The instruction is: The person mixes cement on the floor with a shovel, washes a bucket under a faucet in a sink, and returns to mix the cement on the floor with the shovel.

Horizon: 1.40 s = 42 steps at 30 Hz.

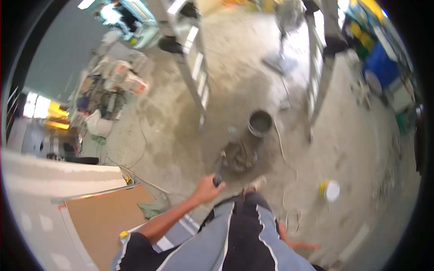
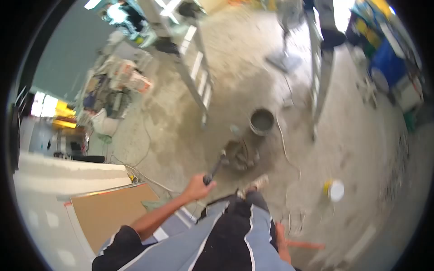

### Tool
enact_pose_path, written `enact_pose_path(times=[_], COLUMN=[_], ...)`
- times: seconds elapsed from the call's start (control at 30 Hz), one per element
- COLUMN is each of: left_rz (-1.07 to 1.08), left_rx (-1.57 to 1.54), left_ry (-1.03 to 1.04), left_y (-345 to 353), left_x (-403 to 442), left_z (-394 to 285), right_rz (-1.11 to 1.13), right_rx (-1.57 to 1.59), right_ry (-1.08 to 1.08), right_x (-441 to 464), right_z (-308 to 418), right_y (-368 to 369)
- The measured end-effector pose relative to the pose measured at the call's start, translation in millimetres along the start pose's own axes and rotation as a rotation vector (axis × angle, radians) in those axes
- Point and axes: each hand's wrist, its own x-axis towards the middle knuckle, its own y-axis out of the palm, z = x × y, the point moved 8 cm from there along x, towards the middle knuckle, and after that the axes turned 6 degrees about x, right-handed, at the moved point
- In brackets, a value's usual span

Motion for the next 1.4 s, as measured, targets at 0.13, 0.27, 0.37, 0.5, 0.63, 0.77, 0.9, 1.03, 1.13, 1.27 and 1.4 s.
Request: enact_pose_path(times=[0.13, 0.27, 0.37, 0.5, 0.63, 0.77, 0.9, 1.03, 1.13, 1.27, 1.4], left_rz=[-0.214, -0.236, -0.323, -0.327, -0.419, -0.419, -0.279, -0.223, -0.221, -0.231, -0.55], left_rx=[-0.071, -0.32, -0.206, -0.417, -0.211, 0.047, -0.06, 0.005, 0.03, 0.021, -0.045], left_ry=[-0.172, -0.468, -0.489, -0.474, -0.787, -0.257, -0.462, -0.374, -0.514, -0.602, -0.8], left_y=[-66, -148, -180, -181, -209, -212, -72, 49, 44, 9, -87], left_x=[-68, -139, -193, -223, -254, -210, -88, -21, -30, -46, -95], left_z=[10, -9, -26, -44, -57, -95, -55, -53, -57, -41, -87], right_rz=[-0.067, -0.177, -0.199, -0.099, 0.024, 0.039, 0.113, -0.043, -0.05, 0.078, 0.044], right_rx=[1.143, 1.33, 1.215, 1.022, 0.836, 0.793, 0.2, 1.042, 1.063, 1.039, 0.992], right_ry=[0.441, 0.537, 0.42, 0.131, 0.323, 0.355, -0.079, 0.401, 0.509, 0.605, 0.635], right_x=[-58, -28, -3, 11, 31, 41, 137, 34, 18, 15, 6], right_z=[89, 50, 77, 117, 161, 162, 29, 81, 43, 3, -10], right_y=[-144, -203, -236, -240, -238, -254, -242, -346, -360, -359, -363])
